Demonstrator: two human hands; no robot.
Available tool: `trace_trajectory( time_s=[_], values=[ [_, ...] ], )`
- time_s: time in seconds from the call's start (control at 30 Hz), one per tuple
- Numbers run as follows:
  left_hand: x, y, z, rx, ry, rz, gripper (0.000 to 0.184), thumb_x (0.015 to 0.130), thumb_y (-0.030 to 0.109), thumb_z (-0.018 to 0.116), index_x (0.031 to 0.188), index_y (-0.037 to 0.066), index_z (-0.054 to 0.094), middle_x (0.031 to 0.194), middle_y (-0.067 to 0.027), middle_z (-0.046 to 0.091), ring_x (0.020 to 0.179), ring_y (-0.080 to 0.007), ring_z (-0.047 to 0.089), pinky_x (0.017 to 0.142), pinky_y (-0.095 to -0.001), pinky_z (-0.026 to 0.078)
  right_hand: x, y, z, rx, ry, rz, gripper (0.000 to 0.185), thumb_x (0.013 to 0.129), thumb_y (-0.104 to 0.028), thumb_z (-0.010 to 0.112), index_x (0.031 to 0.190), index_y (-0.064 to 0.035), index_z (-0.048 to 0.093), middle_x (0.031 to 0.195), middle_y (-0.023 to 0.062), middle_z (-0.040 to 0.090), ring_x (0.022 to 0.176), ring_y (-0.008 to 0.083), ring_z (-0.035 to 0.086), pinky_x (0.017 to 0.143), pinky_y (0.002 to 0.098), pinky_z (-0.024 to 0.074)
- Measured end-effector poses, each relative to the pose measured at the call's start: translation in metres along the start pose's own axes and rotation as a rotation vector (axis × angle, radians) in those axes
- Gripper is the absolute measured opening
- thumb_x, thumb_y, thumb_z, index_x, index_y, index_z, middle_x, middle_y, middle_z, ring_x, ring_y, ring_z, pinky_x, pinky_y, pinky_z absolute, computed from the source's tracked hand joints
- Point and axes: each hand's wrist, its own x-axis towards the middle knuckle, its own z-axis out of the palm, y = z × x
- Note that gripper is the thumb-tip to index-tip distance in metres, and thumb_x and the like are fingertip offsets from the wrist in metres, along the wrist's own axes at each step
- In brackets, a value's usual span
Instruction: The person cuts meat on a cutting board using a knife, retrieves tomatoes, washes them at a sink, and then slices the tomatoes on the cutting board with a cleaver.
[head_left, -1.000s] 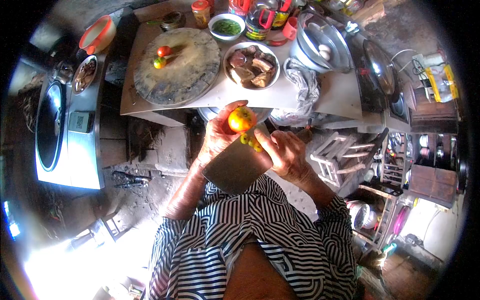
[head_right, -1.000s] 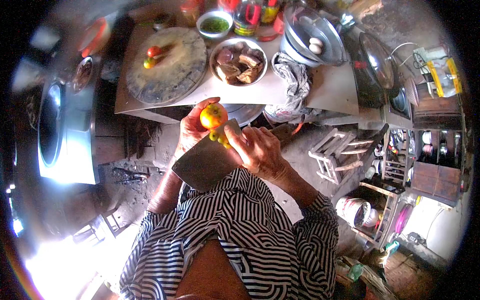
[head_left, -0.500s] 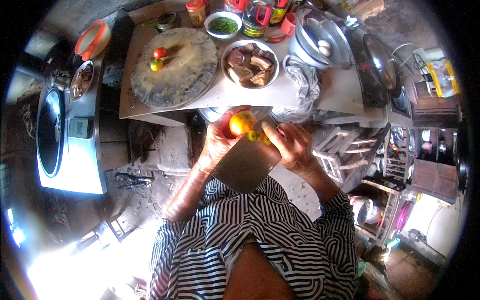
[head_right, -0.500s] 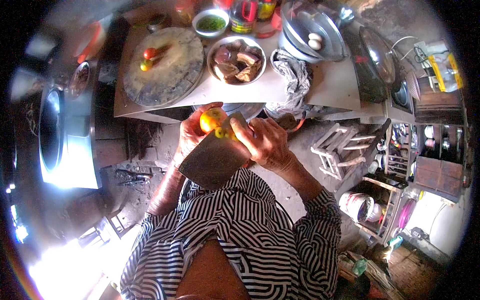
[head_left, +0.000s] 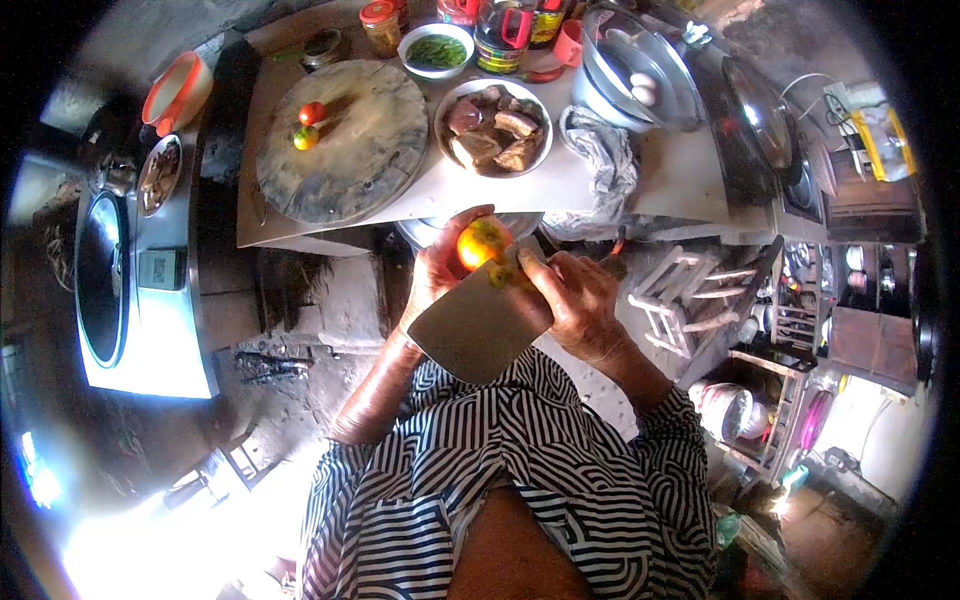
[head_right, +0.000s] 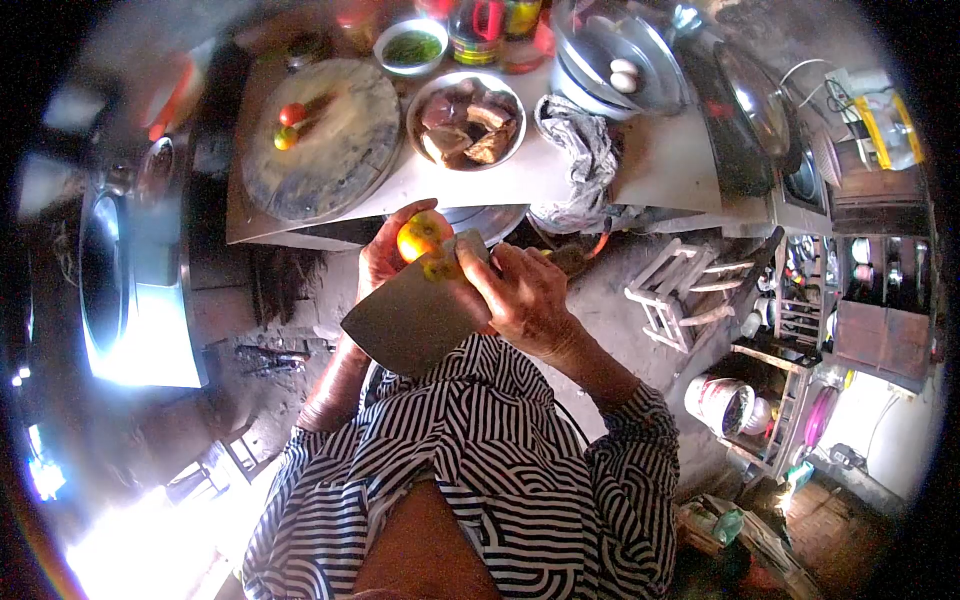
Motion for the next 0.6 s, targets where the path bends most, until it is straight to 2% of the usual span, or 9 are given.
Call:
trace_trajectory(
  time_s=[0.07, 0.17, 0.3, 0.37, 0.4, 0.43, 0.53, 0.57, 0.6],
  values=[
    [0.0, -0.001, -0.001, -0.026, -0.006, -0.015, 0.055, 0.073, 0.015, 0.068, 0.12, 0.002, 0.041, 0.102, -0.0055, 0.053, 0.094, -0.0108, 0.05, 0.084, -0.0245, 0.04, 0.002, 0.003, 0.001, -0.027, 0.04, -0.005, 0.039, 0.067, -0.025, 0.066, 0.1, -0.0069, 0.055, 0.064, 0.0031, 0.045, 0.052, 0.0172, 0.049, 0.049, 0.0284, 0.0415],
    [-0.003, 0.001, -0.004, 0.11, -0.004, 0.014, 0.056, 0.074, 0.017, 0.067, 0.121, 0.002, 0.041, 0.102, -0.0061, 0.053, 0.094, -0.0109, 0.05, 0.083, -0.0248, 0.041, 0.008, 0.013, 0.004, -0.008, 0.126, 0.043, 0.04, 0.068, -0.025, 0.066, 0.1, -0.0057, 0.055, 0.064, 0.0042, 0.048, 0.053, 0.0187, 0.051, 0.049, 0.0295, 0.043],
    [-0.002, -0.003, -0.005, 0.212, -0.011, 0.037, 0.054, 0.075, 0.021, 0.065, 0.12, 0.003, 0.041, 0.1, -0.0055, 0.054, 0.089, -0.0113, 0.051, 0.081, -0.0243, 0.042, -0.001, 0.015, 0.002, 0.013, 0.055, 0.063, 0.039, 0.069, -0.024, 0.065, 0.101, -0.0044, 0.055, 0.063, 0.0055, 0.049, 0.053, 0.02, 0.052, 0.049, 0.0301, 0.0432],
    [0.002, -0.005, -0.003, 0.265, -0.022, 0.055, 0.053, 0.075, 0.022, 0.065, 0.119, 0.004, 0.042, 0.099, -0.0053, 0.054, 0.088, -0.0114, 0.052, 0.08, -0.024, 0.042, -0.004, 0.013, 0.005, -0.005, 0.005, 0.052, 0.048, 0.076, -0.044, 0.055, 0.102, -0.0039, 0.054, 0.063, 0.006, 0.046, 0.052, 0.0207, 0.05, 0.048, 0.0313, 0.0418],
    [0.003, -0.005, -0.002, 0.313, -0.006, 0.064, 0.053, 0.075, 0.022, 0.065, 0.119, 0.004, 0.042, 0.098, -0.0051, 0.054, 0.087, -0.0113, 0.052, 0.079, -0.0236, 0.042, -0.003, 0.011, 0.003, -0.006, 0.007, 0.056, 0.048, 0.076, -0.044, 0.055, 0.102, -0.0039, 0.054, 0.063, 0.006, 0.046, 0.052, 0.0207, 0.05, 0.048, 0.0313, 0.0418],
    [0.004, -0.005, 0.0, 0.362, 0.01, 0.072, 0.053, 0.074, 0.022, 0.066, 0.119, 0.005, 0.042, 0.098, -0.0049, 0.054, 0.087, -0.0111, 0.052, 0.078, -0.0232, 0.042, 0.0, 0.008, -0.001, 0.018, -0.008, 0.043, 0.039, 0.07, -0.028, 0.062, 0.099, -0.0023, 0.055, 0.063, 0.0062, 0.048, 0.051, 0.0194, 0.05, 0.047, 0.0301, 0.0416],
    [0.005, -0.004, 0.0, 0.336, -0.012, 0.067, 0.053, 0.075, 0.021, 0.065, 0.119, 0.004, 0.042, 0.097, -0.005, 0.055, 0.087, -0.0107, 0.051, 0.078, -0.023, 0.042, 0.002, 0.006, -0.004, 0.044, -0.009, 0.033, 0.034, 0.065, -0.012, 0.069, 0.095, -0.0008, 0.056, 0.061, 0.0059, 0.049, 0.05, 0.0182, 0.049, 0.046, 0.0288, 0.0411],
    [0.005, -0.003, 0.0, 0.336, -0.014, 0.065, 0.053, 0.075, 0.021, 0.065, 0.119, 0.004, 0.042, 0.097, -0.005, 0.055, 0.087, -0.0107, 0.051, 0.078, -0.023, 0.042, -0.002, 0.009, 0.001, 0.06, -0.017, 0.035, 0.052, 0.067, -0.043, 0.045, 0.099, -0.0028, 0.055, 0.063, 0.0065, 0.047, 0.051, 0.02, 0.049, 0.048, 0.0309, 0.0409],
    [0.004, -0.001, 0.001, 0.307, -0.031, 0.035, 0.053, 0.075, 0.019, 0.065, 0.119, 0.003, 0.042, 0.098, -0.0046, 0.054, 0.089, -0.0111, 0.051, 0.079, -0.0235, 0.042, -0.005, 0.012, 0.002, 0.067, -0.02, 0.036, 0.067, 0.068, -0.059, 0.032, 0.101, -0.0038, 0.054, 0.064, 0.0068, 0.045, 0.052, 0.0208, 0.049, 0.048, 0.032, 0.0408]
  ],
)
